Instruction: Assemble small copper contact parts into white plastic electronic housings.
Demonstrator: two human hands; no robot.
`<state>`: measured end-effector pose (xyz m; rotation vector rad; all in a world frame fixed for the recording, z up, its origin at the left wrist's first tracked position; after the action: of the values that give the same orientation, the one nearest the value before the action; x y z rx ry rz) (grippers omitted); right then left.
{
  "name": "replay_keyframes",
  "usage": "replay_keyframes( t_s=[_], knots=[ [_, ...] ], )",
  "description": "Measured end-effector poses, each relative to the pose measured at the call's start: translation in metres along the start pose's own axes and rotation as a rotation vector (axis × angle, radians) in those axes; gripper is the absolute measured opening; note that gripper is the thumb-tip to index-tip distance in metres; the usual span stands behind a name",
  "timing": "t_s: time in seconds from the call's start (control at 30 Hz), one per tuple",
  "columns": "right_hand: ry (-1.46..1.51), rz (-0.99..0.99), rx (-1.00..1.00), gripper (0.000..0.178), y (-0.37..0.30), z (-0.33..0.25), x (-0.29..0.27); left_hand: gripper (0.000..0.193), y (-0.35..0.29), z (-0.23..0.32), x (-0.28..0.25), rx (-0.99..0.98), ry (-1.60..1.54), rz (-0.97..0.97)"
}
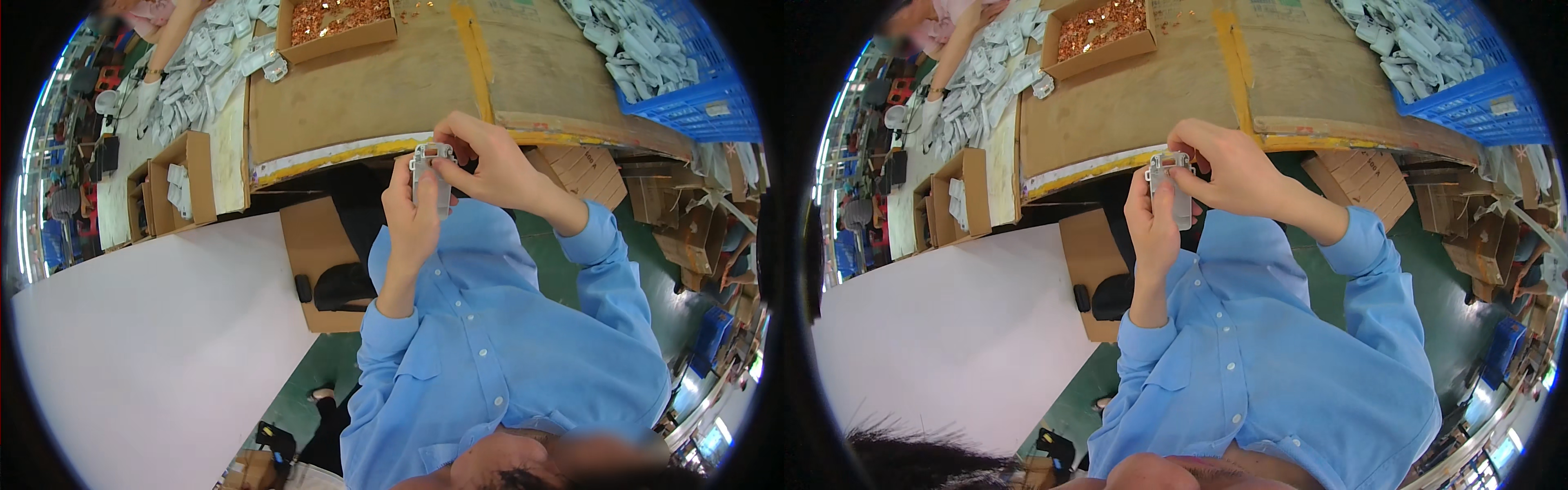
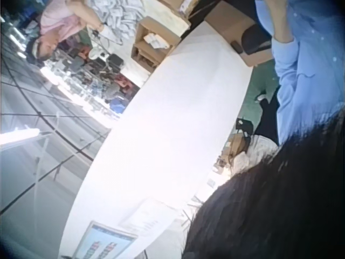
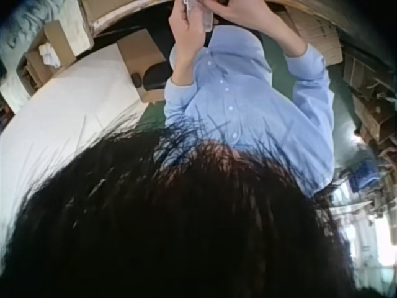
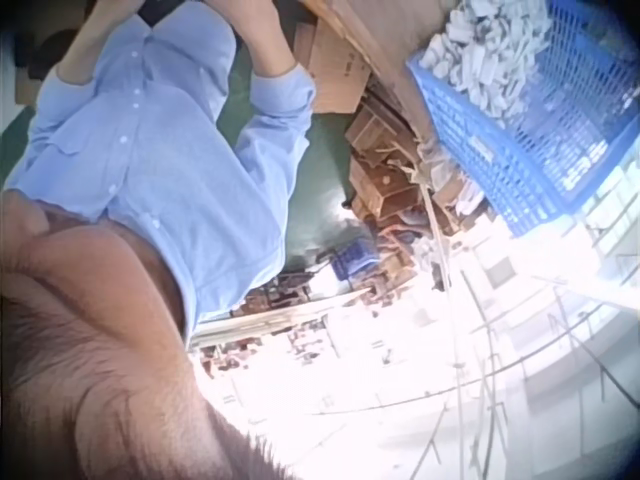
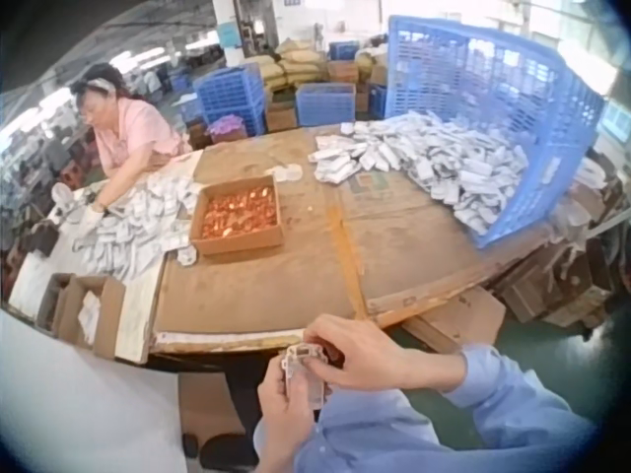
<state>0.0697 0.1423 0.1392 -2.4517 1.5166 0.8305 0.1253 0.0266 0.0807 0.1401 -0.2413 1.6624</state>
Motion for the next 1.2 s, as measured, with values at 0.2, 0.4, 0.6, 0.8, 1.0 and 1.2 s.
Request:
replay_keyframes(
  t_s=[0.2,0.4,0.6,0.8,1.0,1.2],
  knots=[
    [0.063,0.006,-0.023,0.020,-0.001,0.001,0.003,0.025,-0.002,0.000,-0.003,0.008,0.076,0.045],
    [0.071,-0.008,-0.015,0.017,0.003,0.004,0.006,0.025,-0.003,0.004,-0.001,0.052,0.164,0.061],
    [0.146,-0.084,0.068,0.015,0.004,0.011,0.007,0.025,-0.002,0.002,-0.001,0.046,0.172,0.062],
    [0.257,-0.138,0.099,0.011,0.002,0.016,0.007,0.025,-0.001,-0.003,-0.002,-0.036,0.102,0.061],
    [0.174,-0.032,0.023,0.015,0.002,0.013,-0.001,0.024,0.000,-0.009,-0.003,-0.075,0.010,0.057],
    [-0.137,0.075,-0.098,0.011,-0.004,-0.002,-0.003,0.022,0.002,-0.010,-0.006,-0.058,0.052,0.102]
  ],
)
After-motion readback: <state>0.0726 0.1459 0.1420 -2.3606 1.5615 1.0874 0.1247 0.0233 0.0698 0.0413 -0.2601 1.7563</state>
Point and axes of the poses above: each hand's wrist, its own y-axis towards the middle knuckle, its own x-axis out of the palm, z = x × y, the point moved 7 cm from there along y, towards the middle knuckle, and after that the axes turned 1 degree about x, right-handed, at the moved point
